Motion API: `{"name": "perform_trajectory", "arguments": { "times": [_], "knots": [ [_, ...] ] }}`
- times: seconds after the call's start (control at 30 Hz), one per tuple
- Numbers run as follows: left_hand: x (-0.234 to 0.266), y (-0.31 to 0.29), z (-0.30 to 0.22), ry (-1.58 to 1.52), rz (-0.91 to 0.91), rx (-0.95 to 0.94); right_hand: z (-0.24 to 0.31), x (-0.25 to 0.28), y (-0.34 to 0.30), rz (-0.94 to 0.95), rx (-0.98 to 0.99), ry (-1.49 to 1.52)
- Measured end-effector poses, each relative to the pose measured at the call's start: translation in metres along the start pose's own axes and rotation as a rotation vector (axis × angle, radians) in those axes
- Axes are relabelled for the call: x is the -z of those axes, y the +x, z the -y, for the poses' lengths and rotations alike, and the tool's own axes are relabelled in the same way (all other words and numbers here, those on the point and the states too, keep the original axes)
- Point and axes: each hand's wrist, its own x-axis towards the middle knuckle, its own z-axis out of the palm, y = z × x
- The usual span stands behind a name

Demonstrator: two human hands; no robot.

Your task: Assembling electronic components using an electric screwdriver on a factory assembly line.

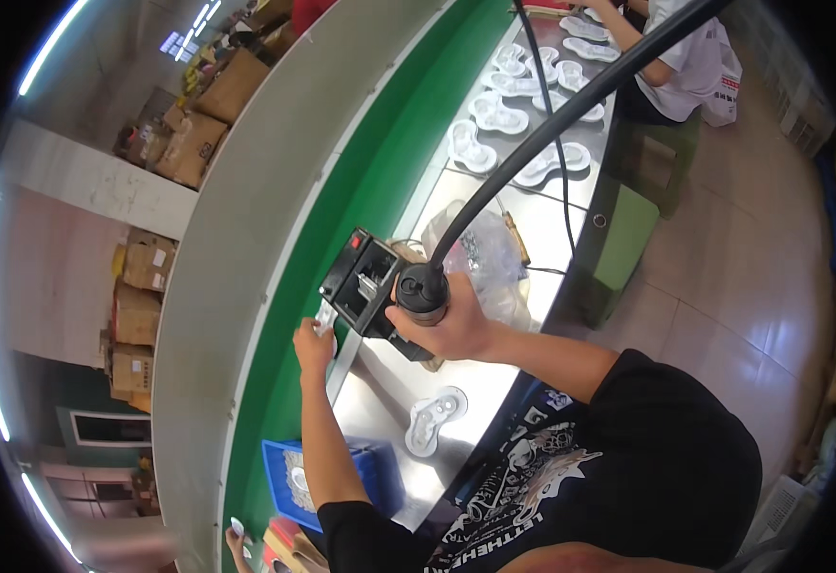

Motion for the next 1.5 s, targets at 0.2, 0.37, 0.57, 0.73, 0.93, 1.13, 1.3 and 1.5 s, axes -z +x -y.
{"name": "perform_trajectory", "arguments": {
  "times": [0.2, 0.37, 0.57, 0.73, 0.93, 1.13, 1.3, 1.5],
  "knots": [
    [0.067, -0.088, -0.072, -0.131, 0.117, 0.056, -0.007, 0.009, 0.005, -0.075, -0.011, 0.02],
    [0.029, -0.208, -0.105, -0.133, 0.059, 0.093, 0.003, 0.007, 0.005, -0.139, 0.005, 0.103],
    [0.01, -0.209, -0.094, -0.117, -0.016, -0.06, -0.015, -0.005, 0.002, -0.015, 0.044, -0.006],
    [-0.01, -0.204, -0.097, -0.088, -0.237, -0.109, -0.009, -0.008, 0.022, 0.082, -0.053, -0.019],
    [0.002, -0.213, -0.096, -0.097, -0.223, -0.1, -0.01, -0.029, 0.055, 0.255, -0.016, 0.136],
    [0.005, -0.214, -0.094, -0.126, -0.192, -0.128, 0.002, -0.035, 0.081, 0.257, 0.014, 0.244],
    [0.008, -0.218, -0.091, -0.121, -0.169, -0.096, 0.02, -0.023, 0.057, 0.142, 0.004, 0.15],
    [0.009, -0.222, -0.092, -0.096, -0.125, -0.107, 0.01, -0.013, 0.027, -0.041, 0.047, 0.181]
  ]
}}
